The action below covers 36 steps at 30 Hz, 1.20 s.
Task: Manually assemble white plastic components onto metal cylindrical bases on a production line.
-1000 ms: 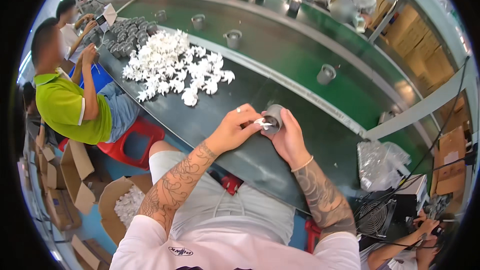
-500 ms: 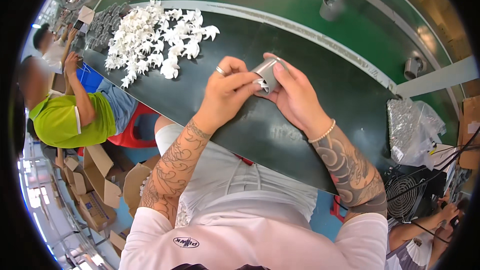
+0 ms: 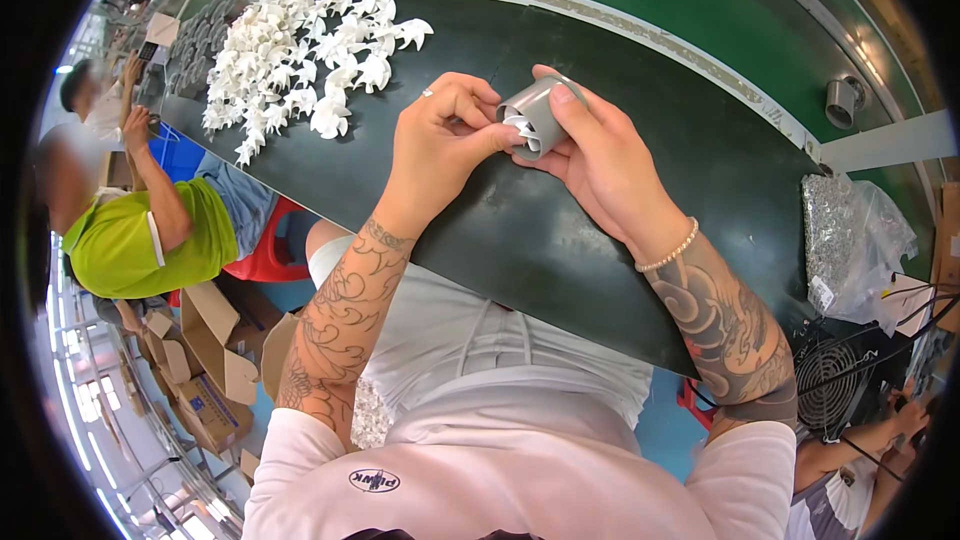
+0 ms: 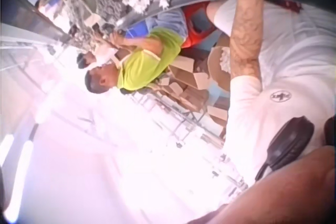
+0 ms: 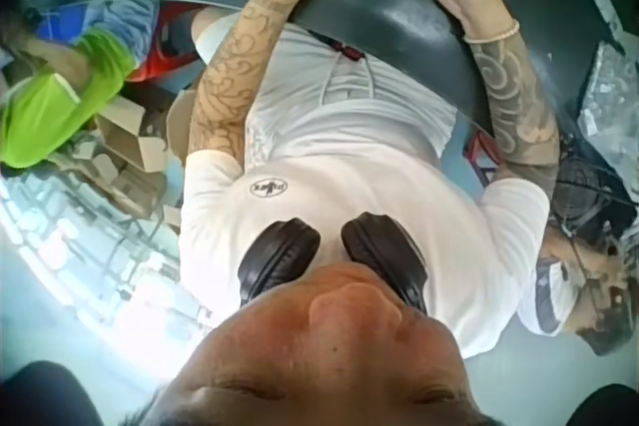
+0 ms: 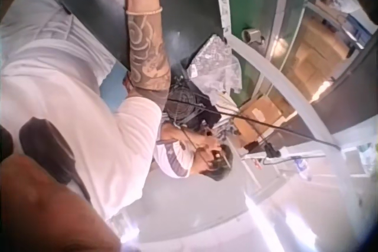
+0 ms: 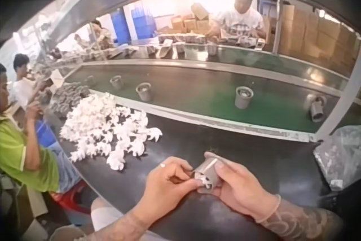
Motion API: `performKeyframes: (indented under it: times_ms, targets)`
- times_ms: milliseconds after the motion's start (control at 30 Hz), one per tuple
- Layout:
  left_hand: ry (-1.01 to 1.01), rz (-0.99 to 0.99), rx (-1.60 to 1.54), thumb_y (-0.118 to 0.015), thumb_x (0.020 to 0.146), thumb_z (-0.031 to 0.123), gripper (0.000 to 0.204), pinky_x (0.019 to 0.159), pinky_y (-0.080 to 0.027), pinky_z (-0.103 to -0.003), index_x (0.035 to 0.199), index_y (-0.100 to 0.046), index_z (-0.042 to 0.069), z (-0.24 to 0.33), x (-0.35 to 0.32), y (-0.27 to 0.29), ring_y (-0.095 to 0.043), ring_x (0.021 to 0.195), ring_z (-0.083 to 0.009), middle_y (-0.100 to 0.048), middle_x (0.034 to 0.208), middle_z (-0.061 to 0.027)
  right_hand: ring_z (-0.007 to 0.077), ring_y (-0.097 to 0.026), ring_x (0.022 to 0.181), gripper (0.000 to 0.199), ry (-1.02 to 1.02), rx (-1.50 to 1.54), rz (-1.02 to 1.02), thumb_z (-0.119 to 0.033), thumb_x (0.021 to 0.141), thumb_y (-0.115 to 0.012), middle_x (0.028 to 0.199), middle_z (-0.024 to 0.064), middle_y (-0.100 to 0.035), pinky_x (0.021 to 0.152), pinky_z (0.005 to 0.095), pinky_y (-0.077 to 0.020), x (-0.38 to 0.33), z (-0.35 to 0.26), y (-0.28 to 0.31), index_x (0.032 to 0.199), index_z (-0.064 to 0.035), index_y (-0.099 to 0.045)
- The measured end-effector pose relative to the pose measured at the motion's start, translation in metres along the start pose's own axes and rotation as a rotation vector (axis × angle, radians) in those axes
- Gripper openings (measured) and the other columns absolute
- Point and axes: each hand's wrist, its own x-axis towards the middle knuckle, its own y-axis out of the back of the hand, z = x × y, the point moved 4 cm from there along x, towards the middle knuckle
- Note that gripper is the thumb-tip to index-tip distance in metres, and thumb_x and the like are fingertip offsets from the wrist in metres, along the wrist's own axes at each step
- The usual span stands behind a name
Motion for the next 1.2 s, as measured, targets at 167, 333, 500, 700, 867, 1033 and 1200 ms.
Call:
performKeyframes:
  times_ms: [167, 333, 500, 700, 867, 1033, 1200]
  targets:
    - [0.09, -0.1, 0.006, -0.084, 0.071, 0.001, 0.03, 0.073, -0.055, -0.027, 0.068, -0.054, 0.0, -0.008, 0.002, 0.003, -0.064, 0.083, -0.0122, -0.063, 0.103, -0.0101, 0.0179, -0.061, 0.112, 0.051, 0.013, -0.169, 0.079, -0.033, 0.106, -0.045, 0.125, 0.0111, -0.059, 0.095, 0.038, -0.0536, -0.003, 0.003, -0.006, 0.148, -0.0049, -0.037]
    - [0.051, -0.083, -0.003, -0.085, 0.07, 0.005, 0.033, 0.067, -0.051, -0.027, 0.067, -0.053, 0.001, -0.007, 0.001, 0.007, -0.062, 0.079, -0.0134, -0.065, 0.092, -0.0081, 0.0195, -0.06, 0.115, 0.052, 0.033, -0.143, 0.047, -0.033, 0.105, -0.046, 0.126, 0.0098, -0.059, 0.099, 0.0402, -0.0531, -0.001, 0.004, -0.008, 0.148, -0.0056, -0.037]
    - [-0.133, 0.096, 0.066, -0.081, 0.078, 0.012, 0.017, 0.062, -0.05, -0.025, 0.085, -0.068, 0.003, 0.009, -0.007, 0.014, -0.06, 0.068, -0.0105, -0.066, 0.103, -0.0081, 0.0218, -0.069, 0.072, 0.052, 0.057, -0.442, 0.159, -0.034, 0.101, -0.055, 0.122, 0.0133, -0.059, 0.062, 0.0304, -0.0593, -0.01, -0.028, 0.008, 0.142, -0.0062, -0.044]
    - [-0.024, 0.565, 0.913, -0.064, 0.087, 0.024, 0.063, 0.084, -0.056, -0.047, 0.141, -0.041, 0.001, -0.014, -0.01, 0.038, -0.061, 0.11, -0.0424, -0.045, 0.138, -0.0273, 0.0384, -0.056, 0.11, 0.045, 0.78, -1.94, 0.706, -0.026, 0.095, -0.059, 0.12, 0.019, -0.055, 0.092, 0.0444, -0.0482, 0.03, -0.129, 0.086, 0.133, -0.0038, -0.05]
    - [0.25, 0.504, 0.779, -0.067, 0.088, 0.025, 0.043, 0.075, -0.055, -0.047, 0.128, -0.057, 0.01, -0.016, -0.004, 0.048, -0.066, 0.091, -0.0393, -0.049, 0.135, -0.0161, 0.0451, -0.056, 0.115, 0.051, 0.769, -2.03, 0.646, -0.035, 0.098, -0.051, 0.129, 0.0268, -0.055, 0.097, 0.0494, -0.0453, 0.036, -0.157, 0.133, 0.135, 0.0009, -0.051]
    - [0.216, 0.534, 0.7, -0.067, 0.087, 0.014, 0.02, 0.073, -0.053, -0.044, 0.105, -0.061, 0.007, -0.019, -0.004, 0.06, -0.065, 0.086, -0.0368, -0.056, 0.121, -0.0136, 0.0469, -0.056, 0.114, 0.048, 0.474, -2.046, 1.256, -0.034, 0.091, -0.06, 0.125, 0.0289, -0.057, 0.096, 0.0501, -0.0464, 0.005, -0.202, 0.173, 0.124, 0.0013, -0.055]
    - [-0.147, 0.57, 0.356, -0.068, 0.08, -0.003, 0.034, 0.068, -0.051, -0.037, 0.113, -0.061, 0.004, -0.013, -0.008, 0.058, -0.063, 0.079, -0.0308, -0.06, 0.098, -0.0151, 0.046, -0.06, 0.105, 0.046, 0.312, -1.949, 1.195, -0.025, 0.082, -0.069, 0.112, 0.0275, -0.062, 0.091, 0.0507, -0.0482, -0.018, -0.208, 0.251, 0.118, 0.0015, -0.057]
